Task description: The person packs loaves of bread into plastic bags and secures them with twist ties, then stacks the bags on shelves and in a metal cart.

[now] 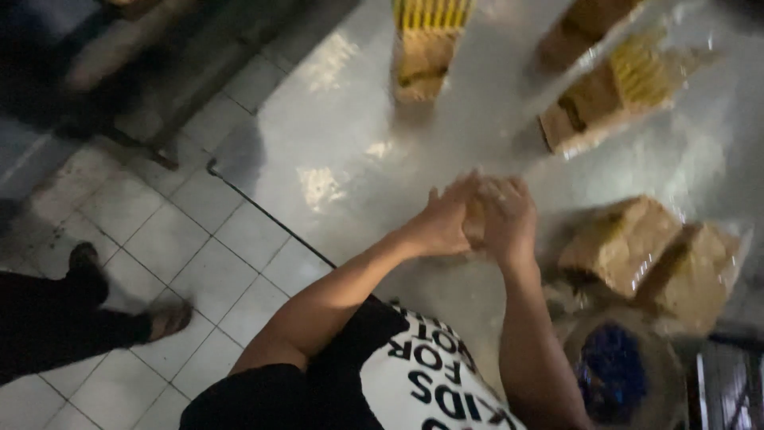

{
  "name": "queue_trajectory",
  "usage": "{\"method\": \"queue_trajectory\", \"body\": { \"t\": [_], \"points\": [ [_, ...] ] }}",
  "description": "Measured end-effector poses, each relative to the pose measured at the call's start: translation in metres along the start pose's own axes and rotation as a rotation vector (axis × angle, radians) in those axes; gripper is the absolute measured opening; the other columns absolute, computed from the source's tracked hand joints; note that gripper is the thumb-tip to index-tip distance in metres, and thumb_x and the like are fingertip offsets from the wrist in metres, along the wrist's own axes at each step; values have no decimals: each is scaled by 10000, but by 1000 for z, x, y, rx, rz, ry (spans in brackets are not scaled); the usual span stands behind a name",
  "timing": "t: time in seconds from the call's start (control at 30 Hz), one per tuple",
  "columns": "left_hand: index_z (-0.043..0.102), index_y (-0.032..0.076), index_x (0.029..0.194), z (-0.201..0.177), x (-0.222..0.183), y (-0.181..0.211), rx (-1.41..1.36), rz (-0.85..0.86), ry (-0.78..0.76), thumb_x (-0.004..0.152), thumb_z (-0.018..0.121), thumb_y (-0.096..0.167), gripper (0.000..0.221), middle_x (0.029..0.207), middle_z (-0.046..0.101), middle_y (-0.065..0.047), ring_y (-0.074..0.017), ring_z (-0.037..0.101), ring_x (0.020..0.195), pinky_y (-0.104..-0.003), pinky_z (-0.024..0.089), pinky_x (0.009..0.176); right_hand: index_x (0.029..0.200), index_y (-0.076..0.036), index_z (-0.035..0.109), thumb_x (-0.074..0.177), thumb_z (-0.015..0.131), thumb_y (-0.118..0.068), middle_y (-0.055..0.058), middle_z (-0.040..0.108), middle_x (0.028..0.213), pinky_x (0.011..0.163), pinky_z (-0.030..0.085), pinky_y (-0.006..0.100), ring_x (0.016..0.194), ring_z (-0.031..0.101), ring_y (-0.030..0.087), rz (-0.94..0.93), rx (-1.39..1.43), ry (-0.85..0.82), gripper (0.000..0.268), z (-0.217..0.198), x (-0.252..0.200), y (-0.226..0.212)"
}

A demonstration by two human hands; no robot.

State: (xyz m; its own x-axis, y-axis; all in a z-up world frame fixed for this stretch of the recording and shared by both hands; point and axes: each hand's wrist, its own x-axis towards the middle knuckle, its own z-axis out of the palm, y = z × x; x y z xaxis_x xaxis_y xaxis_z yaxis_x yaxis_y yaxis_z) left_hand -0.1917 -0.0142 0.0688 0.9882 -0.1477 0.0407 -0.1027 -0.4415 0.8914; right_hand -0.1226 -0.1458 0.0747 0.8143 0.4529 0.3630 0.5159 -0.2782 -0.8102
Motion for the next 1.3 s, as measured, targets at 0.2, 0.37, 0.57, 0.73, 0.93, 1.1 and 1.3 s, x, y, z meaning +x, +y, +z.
{"method": "queue_trajectory", "body": {
  "t": [0.2, 0.37, 0.57, 0.73, 0.93, 1.1, 1.3],
  "points": [
    [-259, -45, 1571, -33, 8, 71, -222, -269, -49, 823, 796, 18, 1294, 1647, 98, -401, -462, 28, 1571, -662, -239, 1163, 1243, 13, 687, 1016, 719, -217, 265, 696, 1116, 791, 547, 558, 1040, 650, 539, 169, -139, -134, 324, -2, 21, -10],
    [117, -33, 1616, -23, 2, 75, -280, -151, 162, 951, 668, 160, 885, 1540, 410, -348, -515, 277, 1489, -749, -92, 1186, 1313, -123, 679, 942, 778, -293, 174, 694, 1261, 969, 500, 553, 1245, 618, 409, 414, -6, -122, 420, -17, 20, -36],
    [616, 174, 1351, 63, 44, -46, 29, -81, 277, 1031, 568, 285, 342, 1338, 678, -100, -375, 561, 1332, -811, -27, 1179, 1264, -16, 689, 917, 767, -105, 225, 700, 1113, 960, 505, 538, 1158, 660, 445, 356, 78, -167, 366, -29, 10, -57],
    [649, 184, 1221, 70, 53, -44, 143, -76, 289, 978, 528, 226, 274, 1225, 713, -39, -290, 631, 1217, -733, 98, 1200, 1257, -21, 703, 900, 783, -94, 174, 678, 1033, 929, 506, 477, 1069, 656, 320, 319, 70, -129, 372, -36, 4, -42],
    [640, 29, 1143, 46, 53, -21, -179, -82, 387, 907, 578, 122, 261, 1039, 748, -157, -367, 722, 1066, -645, 205, 1217, 1352, 49, 596, 975, 665, 19, 272, 633, 1258, 1029, 502, 550, 1251, 601, 421, 123, 237, 49, 384, -55, -12, -16],
    [712, 31, 1154, 14, 53, 0, -332, 4, 453, 941, 607, 211, 298, 1131, 748, -190, -369, 668, 1166, -567, 365, 1175, 1468, 17, 488, 1039, 632, -8, 255, 553, 1353, 1063, 472, 600, 1324, 526, 418, 36, 205, 238, 453, -77, -44, 32],
    [809, 77, 1041, -18, 49, 47, -511, 111, 559, 1052, 599, 354, 348, 1132, 772, -141, -320, 592, 1318, -458, 392, 1198, 1591, 104, 85, 880, 632, 141, 402, 195, 1608, 1166, 318, 653, 1501, 218, 551, 479, 395, 46, 898, -37, -117, 134]
  ]
}}
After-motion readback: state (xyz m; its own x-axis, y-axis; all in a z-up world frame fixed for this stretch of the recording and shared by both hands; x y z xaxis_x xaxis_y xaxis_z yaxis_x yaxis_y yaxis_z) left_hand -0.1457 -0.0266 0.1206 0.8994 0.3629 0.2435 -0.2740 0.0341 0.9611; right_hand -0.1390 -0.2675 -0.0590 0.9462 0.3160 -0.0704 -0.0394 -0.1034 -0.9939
